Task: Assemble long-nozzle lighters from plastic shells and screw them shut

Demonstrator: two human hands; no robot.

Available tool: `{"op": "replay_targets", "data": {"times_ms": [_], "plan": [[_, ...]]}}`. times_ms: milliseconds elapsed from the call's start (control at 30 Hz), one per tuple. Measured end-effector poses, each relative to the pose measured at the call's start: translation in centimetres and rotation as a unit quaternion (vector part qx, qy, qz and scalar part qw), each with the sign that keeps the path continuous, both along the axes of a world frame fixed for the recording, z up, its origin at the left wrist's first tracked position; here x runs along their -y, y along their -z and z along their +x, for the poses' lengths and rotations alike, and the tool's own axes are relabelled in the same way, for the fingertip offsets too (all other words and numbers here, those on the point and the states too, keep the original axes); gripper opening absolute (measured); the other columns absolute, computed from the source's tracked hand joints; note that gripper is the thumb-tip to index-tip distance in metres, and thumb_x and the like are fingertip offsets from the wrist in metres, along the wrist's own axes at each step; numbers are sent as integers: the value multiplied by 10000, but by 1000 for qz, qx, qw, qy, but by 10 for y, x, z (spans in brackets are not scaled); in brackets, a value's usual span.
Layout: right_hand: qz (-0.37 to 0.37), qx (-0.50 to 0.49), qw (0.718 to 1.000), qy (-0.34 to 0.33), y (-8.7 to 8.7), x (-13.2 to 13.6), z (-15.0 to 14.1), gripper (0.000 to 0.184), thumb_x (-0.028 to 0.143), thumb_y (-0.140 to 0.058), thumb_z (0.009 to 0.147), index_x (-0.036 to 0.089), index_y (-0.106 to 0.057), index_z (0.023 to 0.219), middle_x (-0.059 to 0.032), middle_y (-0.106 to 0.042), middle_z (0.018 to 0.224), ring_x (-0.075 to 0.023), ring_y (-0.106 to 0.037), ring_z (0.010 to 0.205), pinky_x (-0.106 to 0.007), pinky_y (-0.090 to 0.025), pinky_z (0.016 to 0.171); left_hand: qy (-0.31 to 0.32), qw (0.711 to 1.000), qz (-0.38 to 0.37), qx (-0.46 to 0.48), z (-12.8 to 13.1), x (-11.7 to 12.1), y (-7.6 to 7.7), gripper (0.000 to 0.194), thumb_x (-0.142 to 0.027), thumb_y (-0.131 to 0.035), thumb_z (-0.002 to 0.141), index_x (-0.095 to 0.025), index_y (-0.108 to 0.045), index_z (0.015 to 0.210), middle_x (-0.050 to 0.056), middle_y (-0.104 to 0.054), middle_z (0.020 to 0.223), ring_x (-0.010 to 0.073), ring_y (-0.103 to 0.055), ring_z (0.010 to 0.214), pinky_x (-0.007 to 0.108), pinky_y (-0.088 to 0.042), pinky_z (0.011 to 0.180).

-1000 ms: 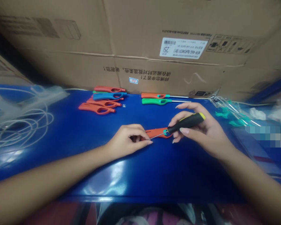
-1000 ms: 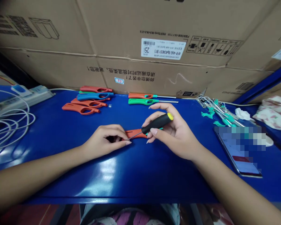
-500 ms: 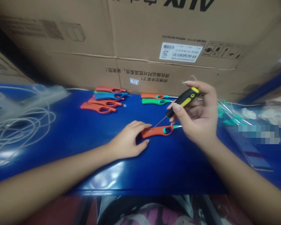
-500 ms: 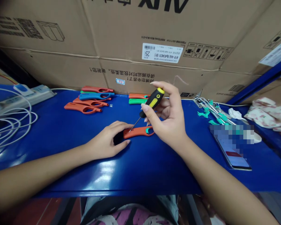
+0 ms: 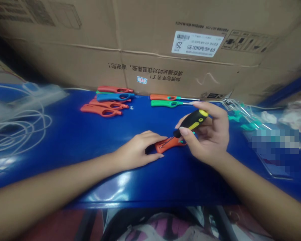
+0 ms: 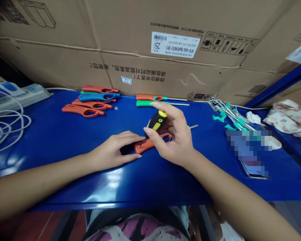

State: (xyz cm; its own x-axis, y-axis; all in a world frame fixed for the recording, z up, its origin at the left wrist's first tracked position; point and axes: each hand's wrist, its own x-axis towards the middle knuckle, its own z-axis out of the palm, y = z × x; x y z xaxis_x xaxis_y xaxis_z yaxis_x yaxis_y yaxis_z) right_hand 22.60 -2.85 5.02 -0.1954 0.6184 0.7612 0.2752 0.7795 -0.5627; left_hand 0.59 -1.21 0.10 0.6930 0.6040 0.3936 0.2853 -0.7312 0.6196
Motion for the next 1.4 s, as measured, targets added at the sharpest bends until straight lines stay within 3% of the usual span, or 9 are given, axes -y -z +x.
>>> {"op": "replay_targets", "data": {"times_ms": [467, 633, 867, 1033, 1167, 1267, 1400], "plan": [[6, -4, 1000, -8, 2, 1, -1, 515, 171, -647, 924, 326, -474, 1384, -95, -631, 1234, -193, -728, 817, -319, -647, 576, 13, 1000, 0, 6, 1, 1, -4, 421, -212, -704, 890, -168, -618, 1300, 90, -717, 1198, 216, -650, 1090, 378, -524, 988], [-8, -14, 999, -36, 4, 3, -1, 595, 125, -690, 887, 335, -484, 1404, -59, -670, 1108, -184, -720, 815, -282, -642, 543, 14, 1000, -10, -3, 1, 0, -5, 409, -210, -687, 899, -174, -618, 1300, 85, -714, 1207, 219, -646, 1089, 384, -524, 987], [-2, -5, 999, -53, 9, 1, -1, 652, 83, -696, 863, 333, -472, 1421, -89, -618, 1339, -195, -725, 887, -309, -652, 586, 16, 1000, -12, -11, 0, -1, -5, 412, -218, -684, 898, -157, -618, 1300, 95, -711, 1198, 226, -639, 1100, 385, -523, 990], [-36, 18, 997, -70, 2, 2, 2, 613, 107, -692, 872, 280, -465, 1415, -94, -641, 1296, -204, -716, 925, -352, -656, 695, 17, 1000, -11, -7, 0, -1, -4, 422, -215, -694, 884, -160, -618, 1295, 91, -711, 1186, 225, -637, 1098, 381, -521, 985], [-81, 78, 991, -77, -7, 3, 6, 631, 134, -633, 919, 282, -392, 1483, -86, -658, 1261, -201, -713, 918, -338, -652, 689, 22, 1000, -5, 6, 0, -1, -4, 426, -191, -688, 862, -172, -627, 1283, 85, -718, 1150, 223, -643, 1069, 387, -529, 963], [-13, 109, 993, -33, -7, 2, 8, 637, 170, -683, 900, 320, -430, 1465, -71, -619, 1339, -177, -714, 866, -308, -647, 649, 31, 999, -2, 8, 0, -1, -5, 413, -189, -669, 878, -162, -626, 1288, 96, -727, 1137, 221, -646, 1041, 390, -530, 948], [70, 141, 987, 21, -6, 2, 9, 595, 265, -751, 873, 326, -498, 1408, -52, -685, 1216, -170, -702, 764, -310, -637, 620, 50, 999, -4, 4, 0, -1, -7, 398, -193, -666, 898, -157, -623, 1292, 96, -736, 1094, 211, -647, 980, 374, -527, 911]]}}
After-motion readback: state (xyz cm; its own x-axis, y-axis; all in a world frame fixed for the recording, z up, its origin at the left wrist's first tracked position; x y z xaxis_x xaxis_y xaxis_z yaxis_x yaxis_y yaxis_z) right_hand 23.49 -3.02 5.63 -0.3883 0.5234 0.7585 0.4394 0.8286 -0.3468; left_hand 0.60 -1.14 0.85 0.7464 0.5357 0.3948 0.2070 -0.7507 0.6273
